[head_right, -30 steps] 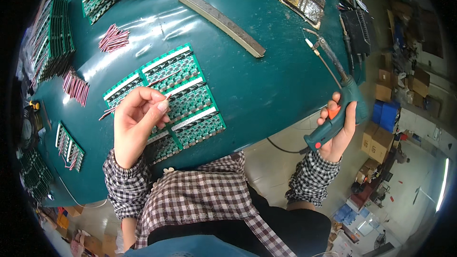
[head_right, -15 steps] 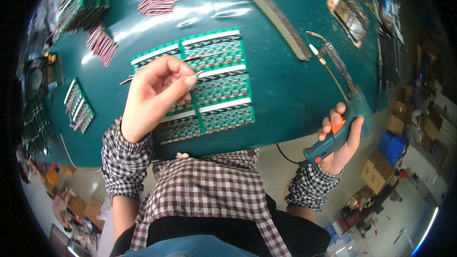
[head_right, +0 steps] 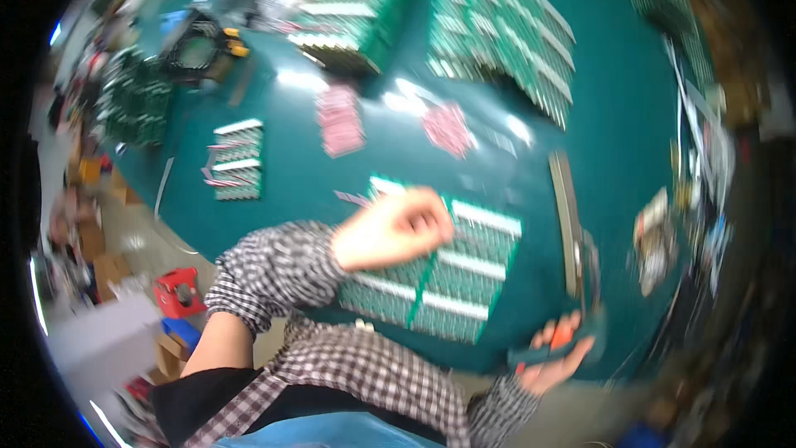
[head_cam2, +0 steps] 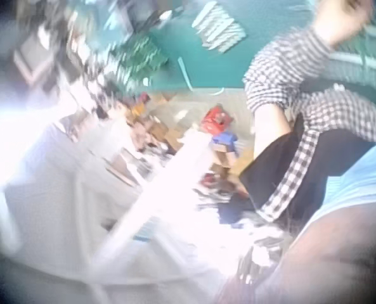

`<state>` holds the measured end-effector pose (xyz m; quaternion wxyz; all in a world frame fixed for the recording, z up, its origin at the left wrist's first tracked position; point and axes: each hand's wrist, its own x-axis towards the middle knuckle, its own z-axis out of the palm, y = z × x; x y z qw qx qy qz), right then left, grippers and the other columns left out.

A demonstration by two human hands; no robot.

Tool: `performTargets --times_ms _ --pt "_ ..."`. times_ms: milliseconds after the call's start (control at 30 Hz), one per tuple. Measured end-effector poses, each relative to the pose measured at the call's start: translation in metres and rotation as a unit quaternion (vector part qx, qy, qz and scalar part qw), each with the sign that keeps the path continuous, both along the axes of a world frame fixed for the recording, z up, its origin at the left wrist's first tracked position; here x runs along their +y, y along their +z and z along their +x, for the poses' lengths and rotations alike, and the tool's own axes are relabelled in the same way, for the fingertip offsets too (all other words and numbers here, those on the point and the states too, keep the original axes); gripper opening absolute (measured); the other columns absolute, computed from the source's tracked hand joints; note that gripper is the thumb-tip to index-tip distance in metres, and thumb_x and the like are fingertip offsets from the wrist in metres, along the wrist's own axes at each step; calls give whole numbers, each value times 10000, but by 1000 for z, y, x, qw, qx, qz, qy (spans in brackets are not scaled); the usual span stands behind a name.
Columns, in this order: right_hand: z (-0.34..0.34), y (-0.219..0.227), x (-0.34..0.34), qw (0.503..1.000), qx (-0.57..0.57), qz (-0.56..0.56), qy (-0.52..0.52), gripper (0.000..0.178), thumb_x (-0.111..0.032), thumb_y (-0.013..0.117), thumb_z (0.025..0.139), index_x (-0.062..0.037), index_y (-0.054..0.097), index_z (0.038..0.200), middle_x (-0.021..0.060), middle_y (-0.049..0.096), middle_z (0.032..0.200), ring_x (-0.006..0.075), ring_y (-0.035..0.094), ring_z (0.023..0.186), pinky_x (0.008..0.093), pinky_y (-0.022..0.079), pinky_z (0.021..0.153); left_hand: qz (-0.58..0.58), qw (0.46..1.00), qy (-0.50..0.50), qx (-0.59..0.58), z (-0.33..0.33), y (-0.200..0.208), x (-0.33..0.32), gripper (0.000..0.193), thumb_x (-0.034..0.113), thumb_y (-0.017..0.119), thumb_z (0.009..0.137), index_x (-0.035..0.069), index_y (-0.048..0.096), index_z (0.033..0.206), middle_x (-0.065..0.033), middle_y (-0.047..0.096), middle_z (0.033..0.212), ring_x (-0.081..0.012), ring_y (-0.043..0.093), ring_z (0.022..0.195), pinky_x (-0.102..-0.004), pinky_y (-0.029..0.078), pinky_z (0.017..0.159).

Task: The person is soldering electronic components and wires onto a series of green circuit boards on a workbench.

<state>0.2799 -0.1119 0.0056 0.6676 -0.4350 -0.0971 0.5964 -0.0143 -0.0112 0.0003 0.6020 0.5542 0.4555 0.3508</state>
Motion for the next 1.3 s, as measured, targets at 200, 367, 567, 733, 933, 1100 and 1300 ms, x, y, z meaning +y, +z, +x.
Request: performTargets --times_ms 200,367,567,733,933,1100,1300 --pt "21 -20 -23 994 99 41 16 378 -387 482 894 -34 450 1026 52 501 847 176 514 726 303 486 581 -28 999 -11 -13 1 -3 -6 115 105 604 795 6 588 851 15 584 716 -18 517 629 -184 444 572" --pt "37 -33 -15 970 215 100 60 378 -362 483 894 -16 460 1042 92 483 926 272 492 849 419 454 733 -28 999 2 21 -4 5 -6 112 105 609 783 12 586 840 3 598 730 -29 539 633 -186 456 583" --pt "24 -32 -10 992 103 69 6 386 -390 466 901 -28 446 1033 62 487 852 200 503 756 342 472 631 -2 1000 11 18 -4 1 -6 103 105 616 775 17 587 819 12 586 696 -34 536 619 -192 454 572" --pt "7 -15 -7 998 -8 50 -35 372 -386 443 918 -30 415 1020 42 438 793 123 449 640 248 468 510 -15 1000 6 -1 -4 2 -2 90 86 617 780 14 592 826 6 598 716 -29 536 630 -188 450 560" --pt "10 -27 6 998 37 41 -8 414 -402 455 907 -27 391 1071 54 464 867 169 462 701 272 454 546 -61 998 19 -3 -2 5 6 72 43 584 812 0 575 868 -1 600 803 -17 516 698 -158 422 607" --pt "16 -23 -2 995 43 83 34 447 -373 410 924 35 378 1103 112 514 923 257 574 863 345 576 633 -68 997 24 -8 13 8 11 88 52 606 825 -2 559 875 36 564 783 9 476 675 -129 388 604" --pt "15 -9 -19 997 -58 49 16 441 -343 418 923 63 421 1095 121 527 906 261 601 853 326 586 605 -71 997 18 7 23 8 8 89 40 615 814 -8 558 863 28 566 772 3 488 670 -133 401 600"
